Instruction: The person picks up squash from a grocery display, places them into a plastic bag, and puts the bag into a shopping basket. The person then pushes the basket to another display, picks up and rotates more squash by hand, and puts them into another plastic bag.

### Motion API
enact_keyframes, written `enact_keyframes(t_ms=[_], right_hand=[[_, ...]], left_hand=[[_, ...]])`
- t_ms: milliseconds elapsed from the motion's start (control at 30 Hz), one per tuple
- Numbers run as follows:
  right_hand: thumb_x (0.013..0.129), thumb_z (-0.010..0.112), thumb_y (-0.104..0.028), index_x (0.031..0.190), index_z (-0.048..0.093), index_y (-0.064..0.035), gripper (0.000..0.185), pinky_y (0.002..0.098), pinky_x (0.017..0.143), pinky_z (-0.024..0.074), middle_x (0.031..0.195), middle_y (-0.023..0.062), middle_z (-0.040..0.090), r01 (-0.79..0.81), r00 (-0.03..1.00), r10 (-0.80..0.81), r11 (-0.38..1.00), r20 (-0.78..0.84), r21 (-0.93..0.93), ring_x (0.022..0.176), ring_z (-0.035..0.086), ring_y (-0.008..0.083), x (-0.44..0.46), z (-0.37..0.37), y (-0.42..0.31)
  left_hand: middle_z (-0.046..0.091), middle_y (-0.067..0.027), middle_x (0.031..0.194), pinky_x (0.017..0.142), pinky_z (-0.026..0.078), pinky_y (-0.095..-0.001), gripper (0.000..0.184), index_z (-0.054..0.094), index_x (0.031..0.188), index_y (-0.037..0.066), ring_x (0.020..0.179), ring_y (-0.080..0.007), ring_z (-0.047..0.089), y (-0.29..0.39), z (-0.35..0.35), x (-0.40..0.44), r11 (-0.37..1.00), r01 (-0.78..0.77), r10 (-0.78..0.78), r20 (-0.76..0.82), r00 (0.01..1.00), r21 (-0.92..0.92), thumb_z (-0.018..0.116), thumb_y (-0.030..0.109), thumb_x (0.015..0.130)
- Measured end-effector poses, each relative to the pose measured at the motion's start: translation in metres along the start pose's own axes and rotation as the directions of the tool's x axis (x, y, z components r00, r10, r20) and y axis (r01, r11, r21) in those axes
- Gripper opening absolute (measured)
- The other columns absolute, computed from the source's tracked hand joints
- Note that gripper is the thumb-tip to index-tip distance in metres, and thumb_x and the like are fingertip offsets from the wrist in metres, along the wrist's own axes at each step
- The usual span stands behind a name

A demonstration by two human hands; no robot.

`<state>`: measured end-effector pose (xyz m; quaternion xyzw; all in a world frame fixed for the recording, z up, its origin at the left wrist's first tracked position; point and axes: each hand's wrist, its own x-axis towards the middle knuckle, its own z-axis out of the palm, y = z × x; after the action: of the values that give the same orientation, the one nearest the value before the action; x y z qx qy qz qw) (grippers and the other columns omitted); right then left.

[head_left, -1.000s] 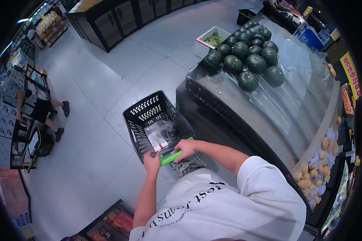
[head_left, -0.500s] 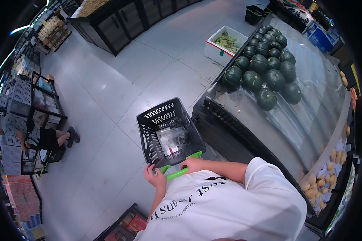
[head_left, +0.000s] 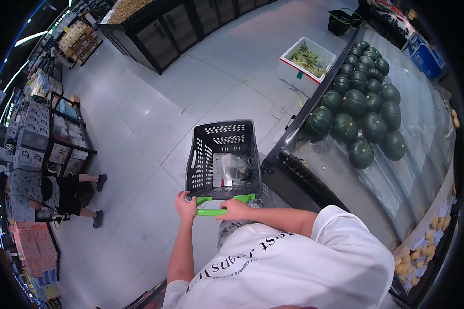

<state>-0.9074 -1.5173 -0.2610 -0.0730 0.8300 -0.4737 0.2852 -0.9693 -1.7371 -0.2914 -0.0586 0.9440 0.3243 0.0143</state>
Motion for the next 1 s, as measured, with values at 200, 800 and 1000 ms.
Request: enact_keyframes(t_ms=[200, 800, 1000], right_hand=[[0.069, 0.069, -0.053, 0.081, 0.069, -0.0008, 0.053, 0.0398, 0.066, 0.0528, 0.069, 0.0168, 0.066, -0.021, 0.986, 0.028, 0.999, -0.162, 0.046, 0.065, 0.066, 0.0308, 0.038, -0.003, -0.009], [0.071, 0.066, -0.049, 0.074, 0.067, -0.0038, 0.045, 0.0423, 0.068, 0.0528, 0.066, 0.0182, 0.064, -0.234, 0.808, 0.324, 0.943, -0.492, 0.236, 0.066, 0.065, 0.035, 0.148, -0.082, -0.025], [0.066, 0.071, -0.045, 0.073, 0.068, -0.0051, 0.041, 0.0411, 0.067, 0.0531, 0.069, 0.0164, 0.066, -0.293, 0.677, 0.352, 0.935, -0.647, 0.202, 0.068, 0.066, 0.0332, 0.144, -0.119, -0.001]], left_hand=[[0.055, -0.0162, 0.12, 0.099, 0.04, -0.0411, 0.029, 0.067, 0.098, 0.007, 0.115, -0.0335, 0.05, 0.01, -0.003, 0.069, 0.996, -0.047, 0.038, 0.108, 0.993, 0.077, 0.067, 0.016, 0.07], [0.057, -0.0127, 0.121, 0.097, 0.043, -0.0403, 0.029, 0.069, 0.099, 0.01, 0.112, -0.0309, 0.054, 0.098, 0.061, 0.277, 0.964, -0.246, 0.176, 0.454, 0.874, 0.101, 0.066, 0.021, 0.072], [0.058, -0.0116, 0.119, 0.095, 0.044, -0.0402, 0.032, 0.068, 0.102, 0.009, 0.109, -0.0314, 0.056, 0.141, 0.1, 0.297, 0.942, -0.334, 0.259, 0.569, 0.781, 0.03, 0.066, 0.023, 0.073]])
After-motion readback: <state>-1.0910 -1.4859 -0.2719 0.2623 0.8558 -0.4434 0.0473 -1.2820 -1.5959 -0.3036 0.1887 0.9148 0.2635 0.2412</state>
